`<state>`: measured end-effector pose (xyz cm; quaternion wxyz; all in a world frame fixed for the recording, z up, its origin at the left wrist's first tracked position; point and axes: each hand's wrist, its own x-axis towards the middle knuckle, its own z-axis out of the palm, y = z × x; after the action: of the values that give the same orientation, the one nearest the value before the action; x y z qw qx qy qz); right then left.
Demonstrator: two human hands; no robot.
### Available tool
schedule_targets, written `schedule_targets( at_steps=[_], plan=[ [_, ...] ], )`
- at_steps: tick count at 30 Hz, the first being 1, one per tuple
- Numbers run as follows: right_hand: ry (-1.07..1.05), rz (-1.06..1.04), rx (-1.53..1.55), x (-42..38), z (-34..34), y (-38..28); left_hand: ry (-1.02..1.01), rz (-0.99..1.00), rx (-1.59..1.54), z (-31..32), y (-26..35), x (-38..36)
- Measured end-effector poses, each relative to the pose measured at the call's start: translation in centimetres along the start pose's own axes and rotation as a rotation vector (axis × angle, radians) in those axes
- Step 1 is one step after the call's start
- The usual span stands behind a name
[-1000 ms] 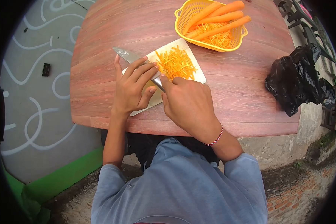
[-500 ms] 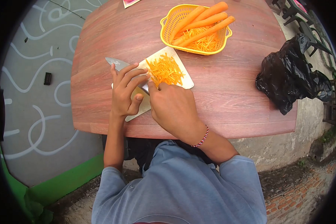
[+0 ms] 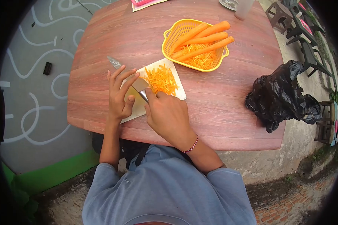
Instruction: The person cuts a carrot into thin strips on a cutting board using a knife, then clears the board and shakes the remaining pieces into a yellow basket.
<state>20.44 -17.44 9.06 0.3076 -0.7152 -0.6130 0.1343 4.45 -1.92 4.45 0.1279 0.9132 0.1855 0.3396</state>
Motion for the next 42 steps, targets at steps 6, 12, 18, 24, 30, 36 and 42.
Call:
schedule_targets(
  at_steps=[6,12,18,24,30,36,42],
  plan=[
    [-0.041,0.047,0.062,0.7,0.0,-0.2,0.182,-0.139,0.1,-4.8,0.4,-3.9],
    [-0.029,0.059,0.052,1.2,1.2,-0.3,-0.016,-0.442,0.024,-5.9,1.4,-8.6],
    [-0.05,0.073,0.076,1.7,2.1,-0.4,0.012,-0.525,-0.006,-3.8,0.4,-9.6],
    [-0.028,0.182,0.252,2.4,2.7,-1.1,-0.04,-0.497,-0.087,-4.1,0.1,-9.3],
    [-0.002,0.244,0.374,2.8,3.9,0.1,-0.102,-0.257,-0.129,-5.9,-0.9,-5.6],
    [-0.085,0.392,0.415,3.1,3.6,0.0,-0.374,-0.159,-0.229,-5.8,-3.2,-1.9],
    [-0.074,0.384,0.398,2.8,3.6,0.0,-0.568,-0.161,-0.211,-4.9,-4.9,0.4]
  ],
)
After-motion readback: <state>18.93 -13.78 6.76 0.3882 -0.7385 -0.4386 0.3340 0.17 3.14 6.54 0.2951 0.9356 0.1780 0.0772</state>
